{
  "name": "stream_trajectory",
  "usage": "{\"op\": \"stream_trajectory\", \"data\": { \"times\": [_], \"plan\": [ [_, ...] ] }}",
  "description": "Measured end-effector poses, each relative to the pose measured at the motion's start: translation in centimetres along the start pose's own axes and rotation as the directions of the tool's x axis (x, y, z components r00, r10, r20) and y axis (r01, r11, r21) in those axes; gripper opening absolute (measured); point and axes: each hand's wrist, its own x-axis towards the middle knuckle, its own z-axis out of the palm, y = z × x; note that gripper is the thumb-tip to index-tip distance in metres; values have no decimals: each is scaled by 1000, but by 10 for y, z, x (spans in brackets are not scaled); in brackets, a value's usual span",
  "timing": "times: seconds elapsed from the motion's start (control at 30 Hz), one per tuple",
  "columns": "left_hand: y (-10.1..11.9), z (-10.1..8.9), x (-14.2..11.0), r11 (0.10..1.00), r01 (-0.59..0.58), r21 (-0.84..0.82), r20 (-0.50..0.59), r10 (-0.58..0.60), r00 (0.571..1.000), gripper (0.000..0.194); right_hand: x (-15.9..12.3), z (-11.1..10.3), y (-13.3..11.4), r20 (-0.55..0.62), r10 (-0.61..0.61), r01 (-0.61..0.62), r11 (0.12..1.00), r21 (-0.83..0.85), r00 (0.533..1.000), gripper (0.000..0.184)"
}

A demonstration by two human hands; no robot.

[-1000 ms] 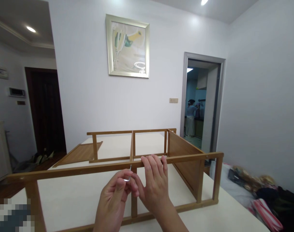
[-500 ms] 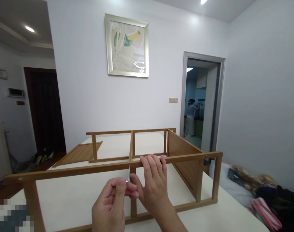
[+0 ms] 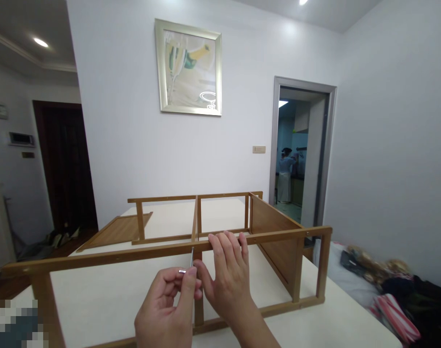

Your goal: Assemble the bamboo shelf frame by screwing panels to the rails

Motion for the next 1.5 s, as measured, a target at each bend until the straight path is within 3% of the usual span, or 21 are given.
{"op": "stream_trajectory", "data": {
  "times": [0.2, 0.4, 0.63, 1.0, 1.13, 1.23, 1.3, 1.4, 1.5],
  "plan": [
    [-2, 0, 0, 998, 21, 56, 3, -22, 1000, 37, -1, 1, 0, 2, 3, -3, 1000, 2, 1000, 44],
    [4, -2, -3, 935, -159, 318, -54, 186, 981, 31, -1, 1, 0, -2, 2, -2, 1000, -4, 1000, 44],
    [11, -1, -6, 739, -351, 575, -64, 468, 881, 18, -1, 0, 0, 4, 3, -3, 1000, -8, 1000, 44],
    [12, -1, 1, 519, -627, 581, 55, 744, 666, 4, -1, 1, 0, 1, 3, -3, 1000, -10, 1000, 44],
    [10, -3, 4, 493, -667, 558, 83, 767, 636, 7, -1, 1, 0, 2, 3, -3, 1000, -11, 1000, 45],
    [11, -4, 4, 510, -670, 539, 78, 762, 643, 9, -1, 1, 0, 2, -3, 3, 1000, -12, 1000, 45],
    [11, -3, 3, 565, -647, 513, 54, 730, 681, 8, -1, 0, 0, 3, -5, 5, 1000, -20, 1000, 45],
    [14, -2, 0, 698, -549, 460, -9, 622, 783, 11, -1, 0, 0, 4, -6, 6, 1000, -26, 1000, 45],
    [16, -3, -2, 836, -372, 403, -44, 424, 905, 19, -1, 0, 0, 4, 0, 0, 1000, -18, 1000, 45]
  ]
}}
